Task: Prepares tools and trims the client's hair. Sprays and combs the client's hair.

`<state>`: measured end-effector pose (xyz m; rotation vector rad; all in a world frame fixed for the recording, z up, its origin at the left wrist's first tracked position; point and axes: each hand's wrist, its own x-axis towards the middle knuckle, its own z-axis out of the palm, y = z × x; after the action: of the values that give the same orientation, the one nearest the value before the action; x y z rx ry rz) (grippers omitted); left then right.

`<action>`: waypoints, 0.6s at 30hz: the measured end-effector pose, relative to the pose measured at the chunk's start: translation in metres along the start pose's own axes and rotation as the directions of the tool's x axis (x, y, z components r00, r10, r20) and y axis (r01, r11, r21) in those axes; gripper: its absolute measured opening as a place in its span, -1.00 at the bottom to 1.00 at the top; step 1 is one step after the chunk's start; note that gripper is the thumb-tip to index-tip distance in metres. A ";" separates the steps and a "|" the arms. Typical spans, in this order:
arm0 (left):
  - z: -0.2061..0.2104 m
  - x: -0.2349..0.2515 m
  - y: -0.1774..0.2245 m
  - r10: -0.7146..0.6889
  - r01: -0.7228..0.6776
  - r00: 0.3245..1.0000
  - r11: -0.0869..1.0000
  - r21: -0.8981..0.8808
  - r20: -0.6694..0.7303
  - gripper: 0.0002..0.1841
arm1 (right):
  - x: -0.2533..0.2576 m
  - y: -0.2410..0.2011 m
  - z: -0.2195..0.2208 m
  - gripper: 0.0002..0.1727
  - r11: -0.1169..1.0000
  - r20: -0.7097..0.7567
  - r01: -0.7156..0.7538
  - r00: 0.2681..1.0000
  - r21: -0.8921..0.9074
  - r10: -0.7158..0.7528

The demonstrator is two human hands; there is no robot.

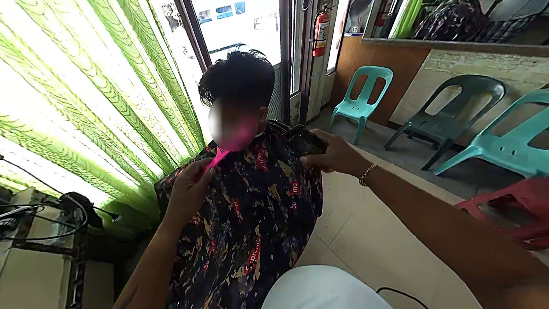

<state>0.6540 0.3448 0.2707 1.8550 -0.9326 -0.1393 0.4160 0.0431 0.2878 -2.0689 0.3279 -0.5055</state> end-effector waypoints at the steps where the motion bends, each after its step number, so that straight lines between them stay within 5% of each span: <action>1: 0.001 0.002 -0.003 0.011 -0.012 1.000 1.000 -0.011 -0.015 -0.68 | 0.011 -0.001 0.000 -0.36 0.998 0.001 0.045 0.999 -0.054 -0.045; 9: -0.018 -0.013 -0.026 0.017 -0.004 0.991 0.995 0.100 -0.135 -0.61 | 0.113 0.008 0.013 -0.22 0.943 0.125 0.299 0.951 -0.146 -0.283; 14: -0.027 -0.036 -0.012 0.027 0.009 0.966 0.990 0.138 -0.256 -0.62 | 0.131 0.027 0.026 -0.25 0.916 0.129 0.400 0.911 -0.032 -0.393; 18: -0.020 -0.036 0.016 -0.004 0.076 0.962 0.965 0.252 -0.274 -0.63 | 0.124 0.040 0.039 -0.30 0.842 0.173 0.525 0.847 -0.124 -0.503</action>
<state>0.6305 0.3797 0.2822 2.0718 -0.7482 0.2209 0.5422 -0.0013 0.2627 -2.3438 -0.2954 -0.6702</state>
